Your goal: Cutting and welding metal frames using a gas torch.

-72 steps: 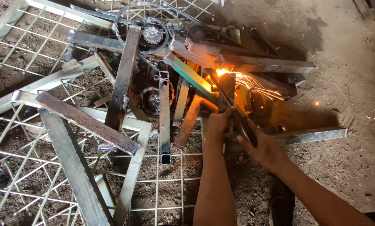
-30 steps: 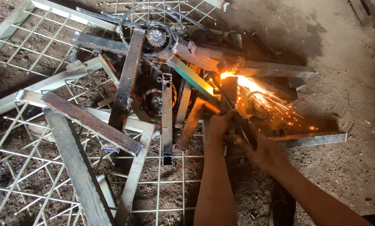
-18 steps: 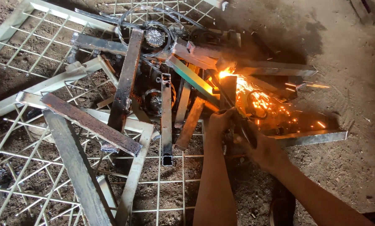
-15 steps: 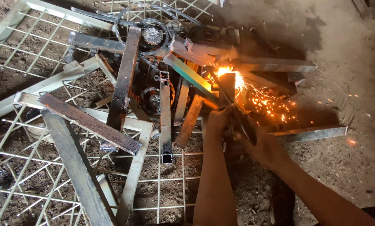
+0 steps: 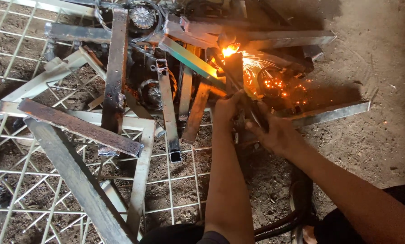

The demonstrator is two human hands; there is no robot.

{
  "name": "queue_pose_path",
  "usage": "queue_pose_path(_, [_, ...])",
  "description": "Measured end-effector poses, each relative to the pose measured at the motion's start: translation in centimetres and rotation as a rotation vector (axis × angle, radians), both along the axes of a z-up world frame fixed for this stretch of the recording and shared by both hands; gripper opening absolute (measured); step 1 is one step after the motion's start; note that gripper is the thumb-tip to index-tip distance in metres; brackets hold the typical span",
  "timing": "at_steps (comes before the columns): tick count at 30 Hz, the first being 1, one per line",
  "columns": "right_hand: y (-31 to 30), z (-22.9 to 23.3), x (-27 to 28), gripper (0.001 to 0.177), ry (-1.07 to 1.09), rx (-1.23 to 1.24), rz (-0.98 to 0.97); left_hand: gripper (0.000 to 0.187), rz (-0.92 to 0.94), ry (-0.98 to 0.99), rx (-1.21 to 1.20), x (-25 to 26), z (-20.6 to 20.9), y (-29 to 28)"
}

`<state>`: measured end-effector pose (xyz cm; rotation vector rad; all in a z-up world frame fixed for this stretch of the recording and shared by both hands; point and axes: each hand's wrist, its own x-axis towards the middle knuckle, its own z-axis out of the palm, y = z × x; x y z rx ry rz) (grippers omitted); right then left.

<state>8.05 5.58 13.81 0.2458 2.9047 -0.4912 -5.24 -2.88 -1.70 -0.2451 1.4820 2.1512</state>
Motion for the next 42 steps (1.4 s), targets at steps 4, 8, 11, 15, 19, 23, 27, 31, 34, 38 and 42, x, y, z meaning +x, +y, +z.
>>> queue_pose_path(4, [0.1, -0.3, -0.2, 0.077, -0.050, -0.026, -0.024, 0.049, 0.050, -0.012, 0.100, 0.3, -0.3, 0.2])
queue_pose_path(8, [0.4, -1.0, -0.2, 0.077, 0.019, -0.014, 0.041, 0.042, 0.108, -0.045, 0.243, -0.5, -1.7, 1.2])
queue_pose_path(11, [1.1, -2.0, -0.2, 0.083, 0.048, -0.023, 0.059, 0.044, 0.048, -0.044, 0.078, -0.3, -0.4, 0.4])
queue_pose_path(15, [0.1, -0.6, -0.5, 0.090, -0.042, 0.001, 0.005, 0.045, 0.076, -0.046, 0.175, -0.1, -0.5, 0.3])
queue_pose_path(19, [0.1, -0.5, -0.6, 0.096, -0.143, -0.015, -0.066, 0.047, 0.042, -0.053, 0.027, 0.2, 1.3, -1.1])
queue_pose_path(23, [1.0, -0.7, 0.0, 0.101, -0.076, -0.042, -0.033, 0.042, 0.067, -0.007, 0.134, 0.6, 1.2, -0.5])
queue_pose_path(27, [2.6, 0.2, 0.1, 0.112, 0.018, -0.045, 0.049, 0.037, 0.097, -0.015, 0.278, -0.1, 2.0, 0.6])
queue_pose_path(31, [3.5, 3.3, 1.4, 0.096, 0.062, -0.104, 0.006, 0.040, 0.016, -0.052, 0.386, 1.2, 2.7, 2.5])
queue_pose_path(34, [4.6, 5.1, 2.2, 0.078, 0.025, -0.120, -0.089, 0.051, -0.151, -0.072, 0.196, 2.1, -0.6, 5.5])
queue_pose_path(38, [7.9, 4.8, 2.9, 0.081, 0.309, -0.139, 0.106, 0.059, -0.337, -0.048, -0.006, 5.6, -14.1, 13.0])
queue_pose_path(42, [9.4, 4.6, 3.5, 0.077, 0.301, -0.241, 0.091, 0.050, -0.233, -0.233, -0.092, 10.7, -20.0, 16.3])
